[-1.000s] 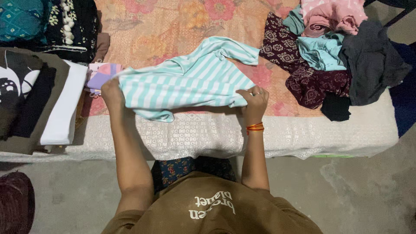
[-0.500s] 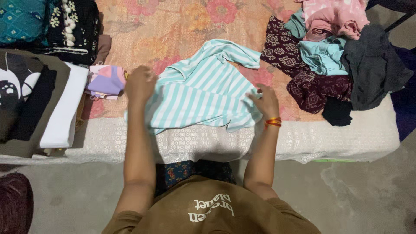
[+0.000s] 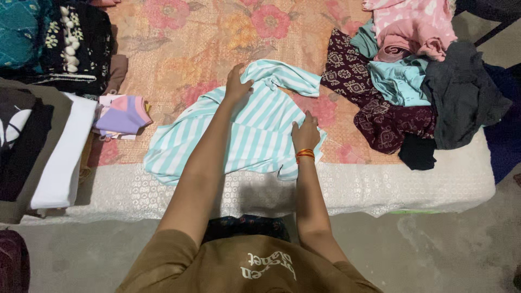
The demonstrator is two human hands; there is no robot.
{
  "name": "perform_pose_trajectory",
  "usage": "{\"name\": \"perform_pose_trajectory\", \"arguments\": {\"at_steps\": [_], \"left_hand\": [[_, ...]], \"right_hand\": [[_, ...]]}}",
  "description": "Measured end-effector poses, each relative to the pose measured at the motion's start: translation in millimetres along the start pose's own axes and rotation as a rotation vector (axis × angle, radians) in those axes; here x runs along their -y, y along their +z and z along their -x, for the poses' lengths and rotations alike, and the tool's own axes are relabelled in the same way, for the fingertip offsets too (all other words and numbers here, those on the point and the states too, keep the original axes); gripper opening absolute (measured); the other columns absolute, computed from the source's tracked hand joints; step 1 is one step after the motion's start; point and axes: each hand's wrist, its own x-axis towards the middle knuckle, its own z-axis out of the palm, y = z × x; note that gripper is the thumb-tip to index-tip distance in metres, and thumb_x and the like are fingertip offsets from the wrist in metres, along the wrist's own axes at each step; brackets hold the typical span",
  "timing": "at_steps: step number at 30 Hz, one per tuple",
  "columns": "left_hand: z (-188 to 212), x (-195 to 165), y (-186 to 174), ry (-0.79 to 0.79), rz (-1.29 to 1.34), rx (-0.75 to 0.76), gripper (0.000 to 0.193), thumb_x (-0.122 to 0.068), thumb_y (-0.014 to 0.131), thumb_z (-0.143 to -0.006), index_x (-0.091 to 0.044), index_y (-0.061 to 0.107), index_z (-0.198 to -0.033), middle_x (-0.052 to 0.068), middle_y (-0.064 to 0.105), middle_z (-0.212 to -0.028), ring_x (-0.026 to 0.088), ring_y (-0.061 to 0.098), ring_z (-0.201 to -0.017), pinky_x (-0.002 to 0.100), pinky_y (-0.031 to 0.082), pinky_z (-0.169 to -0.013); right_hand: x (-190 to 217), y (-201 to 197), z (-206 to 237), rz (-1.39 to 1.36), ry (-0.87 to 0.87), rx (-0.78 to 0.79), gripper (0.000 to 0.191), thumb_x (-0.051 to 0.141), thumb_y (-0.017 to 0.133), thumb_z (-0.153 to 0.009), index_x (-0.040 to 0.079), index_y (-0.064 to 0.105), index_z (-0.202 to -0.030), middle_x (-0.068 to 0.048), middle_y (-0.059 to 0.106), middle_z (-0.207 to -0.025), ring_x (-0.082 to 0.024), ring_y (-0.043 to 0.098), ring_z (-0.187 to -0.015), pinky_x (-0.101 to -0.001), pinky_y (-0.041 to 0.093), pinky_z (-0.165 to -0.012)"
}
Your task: The person folds clean clothes on a bed. They spread out a dark patterned garment, align its edges and fold it over repeatedly, smooth it flat, set it aside, then pick up a striped shirt, spread it out and begin folding it.
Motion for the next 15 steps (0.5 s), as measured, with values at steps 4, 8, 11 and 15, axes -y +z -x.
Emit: {"name": "perform_pose_trajectory", "arguments": {"at_steps": [4,8,11,15], "left_hand": [[-15,5,2,-0.034,-0.193,0.083,0.038,0.001,0.063,-0.081,-0.004,0.075,-0.117,0.027,0.039,-0.143,0.026,0.074,-0.064,0.039,0.062,-0.062],[-32,11,-4,-0.149,-0.273,0.131,0.029,-0.007,0.058,-0.093,-0.009,0.079,-0.113,0.024,0.080,-0.098,0.019,0.075,-0.071,0.033,0.058,-0.072],[-42,8,-14,-0.047,-0.218,-0.030,0.028,-0.004,0.058,-0.087,-0.007,0.080,-0.103,0.017,0.076,-0.091,0.021,0.073,-0.076,0.032,0.057,-0.071],[-59,-12,-50,0.089,-0.230,-0.297,0.011,-0.008,0.066,-0.097,-0.003,0.076,-0.096,0.013,0.072,-0.097,0.022,0.066,-0.094,0.033,0.051,-0.085]], "right_hand": [[-6,-1,-3,-0.033,-0.066,-0.065,0.049,0.032,0.076,-0.086,0.012,0.064,-0.130,-0.016,0.065,-0.121,-0.040,0.067,-0.103,-0.0505,0.054,-0.082],[-10,1,-9,-0.073,-0.032,-0.065,0.034,0.029,0.076,-0.085,0.010,0.070,-0.114,-0.016,0.069,-0.109,-0.039,0.067,-0.099,-0.0503,0.052,-0.081],[-15,-1,-23,-0.071,-0.041,-0.030,0.030,0.028,0.076,-0.084,0.010,0.073,-0.107,-0.017,0.070,-0.100,-0.039,0.067,-0.095,-0.0500,0.052,-0.082],[-13,-9,-53,-0.054,-0.101,-0.011,0.027,0.025,0.076,-0.086,0.008,0.073,-0.106,-0.019,0.069,-0.099,-0.040,0.066,-0.097,-0.0502,0.051,-0.086]]}}
